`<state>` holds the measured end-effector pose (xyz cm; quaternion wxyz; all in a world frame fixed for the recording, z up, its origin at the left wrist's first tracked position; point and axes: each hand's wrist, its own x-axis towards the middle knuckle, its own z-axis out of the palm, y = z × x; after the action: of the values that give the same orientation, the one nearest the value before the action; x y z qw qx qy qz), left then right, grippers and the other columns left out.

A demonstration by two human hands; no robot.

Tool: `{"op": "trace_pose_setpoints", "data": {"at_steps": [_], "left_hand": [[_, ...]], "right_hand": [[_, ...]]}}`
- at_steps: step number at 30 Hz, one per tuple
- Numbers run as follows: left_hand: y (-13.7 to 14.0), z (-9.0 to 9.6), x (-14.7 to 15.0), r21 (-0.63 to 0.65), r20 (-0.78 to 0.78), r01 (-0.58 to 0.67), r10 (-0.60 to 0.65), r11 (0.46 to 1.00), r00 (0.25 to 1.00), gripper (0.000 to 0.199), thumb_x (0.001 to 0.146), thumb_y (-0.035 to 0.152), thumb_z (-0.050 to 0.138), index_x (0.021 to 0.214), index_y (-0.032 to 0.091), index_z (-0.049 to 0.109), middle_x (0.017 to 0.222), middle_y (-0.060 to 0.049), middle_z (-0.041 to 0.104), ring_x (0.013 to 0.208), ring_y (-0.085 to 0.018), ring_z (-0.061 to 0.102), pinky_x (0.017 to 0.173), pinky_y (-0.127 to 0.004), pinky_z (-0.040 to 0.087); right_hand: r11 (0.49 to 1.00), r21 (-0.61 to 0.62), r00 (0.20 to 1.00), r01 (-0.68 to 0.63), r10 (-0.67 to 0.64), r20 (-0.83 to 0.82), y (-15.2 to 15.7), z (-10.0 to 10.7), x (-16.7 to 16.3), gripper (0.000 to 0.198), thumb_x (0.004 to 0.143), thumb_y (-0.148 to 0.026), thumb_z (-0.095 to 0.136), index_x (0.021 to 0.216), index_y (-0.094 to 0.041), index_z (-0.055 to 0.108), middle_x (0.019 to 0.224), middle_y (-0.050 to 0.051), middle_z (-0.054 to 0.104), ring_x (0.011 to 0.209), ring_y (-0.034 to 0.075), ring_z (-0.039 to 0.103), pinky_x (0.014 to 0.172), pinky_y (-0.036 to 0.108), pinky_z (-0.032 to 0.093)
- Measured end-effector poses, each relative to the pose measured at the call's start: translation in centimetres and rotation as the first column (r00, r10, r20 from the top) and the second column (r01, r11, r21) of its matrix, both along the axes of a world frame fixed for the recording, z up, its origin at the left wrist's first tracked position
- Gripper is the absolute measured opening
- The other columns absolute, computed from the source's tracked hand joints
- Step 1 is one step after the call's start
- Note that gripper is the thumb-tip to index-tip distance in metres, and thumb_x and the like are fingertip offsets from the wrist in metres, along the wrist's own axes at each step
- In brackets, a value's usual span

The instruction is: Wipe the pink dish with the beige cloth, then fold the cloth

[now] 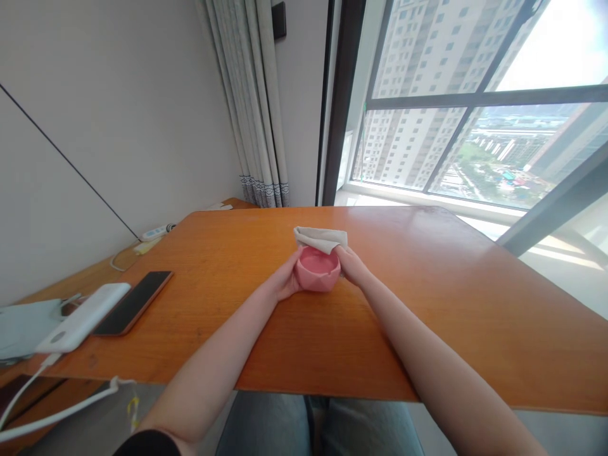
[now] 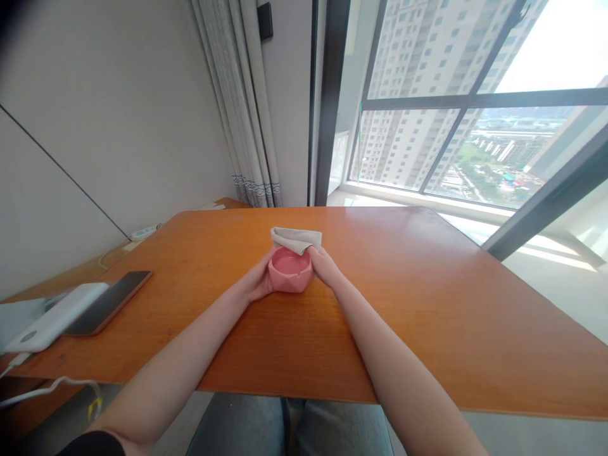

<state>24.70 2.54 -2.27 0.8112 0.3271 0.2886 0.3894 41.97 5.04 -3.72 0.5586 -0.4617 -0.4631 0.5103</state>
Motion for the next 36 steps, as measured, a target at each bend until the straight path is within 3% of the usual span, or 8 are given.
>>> {"op": "trace_pose_setpoints", "data": {"at_steps": [8,11,14,20,23,28,33,36], "left_hand": [[0.3,-0.3,0.9,0.103,0.161,-0.371,0.353,0.923,0.922,0.041,0.083,0.037,0.062,0.121,0.023,0.054,0.129,-0.006,0.058,0.119,-0.022,0.054,0.100,-0.041,0.046],[0.4,-0.7,0.8,0.119,0.110,-0.370,0.358,0.922,0.927,0.044,0.077,0.027,0.070,0.118,0.023,0.052,0.129,-0.007,0.057,0.113,-0.020,0.058,0.098,-0.040,0.047],[0.3,-0.7,0.6,0.080,0.054,-0.302,0.299,0.950,0.953,0.043,0.077,0.029,0.070,0.116,0.023,0.052,0.124,-0.008,0.060,0.107,-0.019,0.061,0.095,-0.041,0.048],[-0.2,0.2,0.5,0.086,-0.018,-0.122,0.124,0.989,0.992,0.040,0.083,0.040,0.060,0.116,0.018,0.063,0.120,-0.010,0.064,0.112,-0.025,0.059,0.093,-0.036,0.050],[-0.2,0.0,0.8,0.082,-0.062,-0.197,0.203,0.977,0.977,0.034,0.080,0.033,0.063,0.111,0.017,0.066,0.116,-0.010,0.067,0.111,-0.025,0.060,0.094,-0.036,0.050],[0.2,-0.4,1.1,0.080,0.068,-0.406,0.401,0.910,0.913,0.035,0.081,0.033,0.061,0.112,0.016,0.063,0.117,-0.009,0.066,0.113,-0.022,0.058,0.097,-0.035,0.048],[0.1,-0.5,1.3,0.060,0.137,-0.526,0.515,0.848,0.846,0.039,0.081,0.031,0.062,0.117,0.017,0.054,0.115,-0.009,0.065,0.107,-0.020,0.061,0.094,-0.036,0.050],[-0.2,-0.7,1.7,0.065,0.080,-0.500,0.495,0.864,0.865,0.047,0.075,0.028,0.071,0.117,0.020,0.050,0.117,-0.008,0.063,0.103,-0.018,0.063,0.091,-0.036,0.051]], "right_hand": [[0.969,0.124,0.964,0.211,-0.186,-0.190,-1.5,-1.2,-4.4,0.062,0.083,-0.061,0.045,0.128,-0.020,0.054,0.131,0.005,0.058,0.123,0.020,0.051,0.105,0.035,0.039],[0.947,0.198,0.965,0.255,-0.237,-0.107,-2.2,-1.1,-4.9,0.057,0.083,-0.051,0.049,0.131,-0.020,0.050,0.138,0.006,0.051,0.129,0.020,0.044,0.110,0.036,0.032],[0.932,0.252,0.965,0.260,-0.262,-0.027,-2.1,-0.9,-3.8,0.051,0.077,-0.035,0.057,0.125,-0.020,0.054,0.131,0.006,0.057,0.124,0.022,0.048,0.109,0.038,0.034],[0.981,0.124,0.986,0.148,-0.137,-0.097,-1.0,-0.4,-1.6,0.037,0.069,-0.031,0.060,0.102,-0.018,0.066,0.106,0.004,0.070,0.107,0.028,0.060,0.094,0.041,0.047],[0.990,0.081,0.988,0.119,-0.110,-0.108,-1.0,-0.1,-1.7,0.039,0.072,-0.041,0.062,0.104,-0.020,0.067,0.108,0.003,0.070,0.108,0.027,0.060,0.093,0.040,0.048],[0.973,0.080,0.971,0.216,-0.206,-0.118,-2.5,-0.5,-4.0,0.056,0.082,-0.058,0.048,0.122,-0.020,0.058,0.122,0.006,0.063,0.120,0.025,0.053,0.102,0.039,0.043],[0.961,0.167,0.975,0.220,-0.216,-0.044,-4.4,-0.9,-6.8,0.068,0.080,-0.053,0.055,0.138,-0.020,0.040,0.142,0.008,0.045,0.133,0.021,0.038,0.114,0.039,0.027],[0.941,0.195,0.960,0.278,-0.272,-0.058,-3.7,-0.7,-6.0,0.070,0.077,-0.048,0.060,0.137,-0.019,0.040,0.141,0.009,0.046,0.130,0.022,0.042,0.111,0.039,0.031]]}}
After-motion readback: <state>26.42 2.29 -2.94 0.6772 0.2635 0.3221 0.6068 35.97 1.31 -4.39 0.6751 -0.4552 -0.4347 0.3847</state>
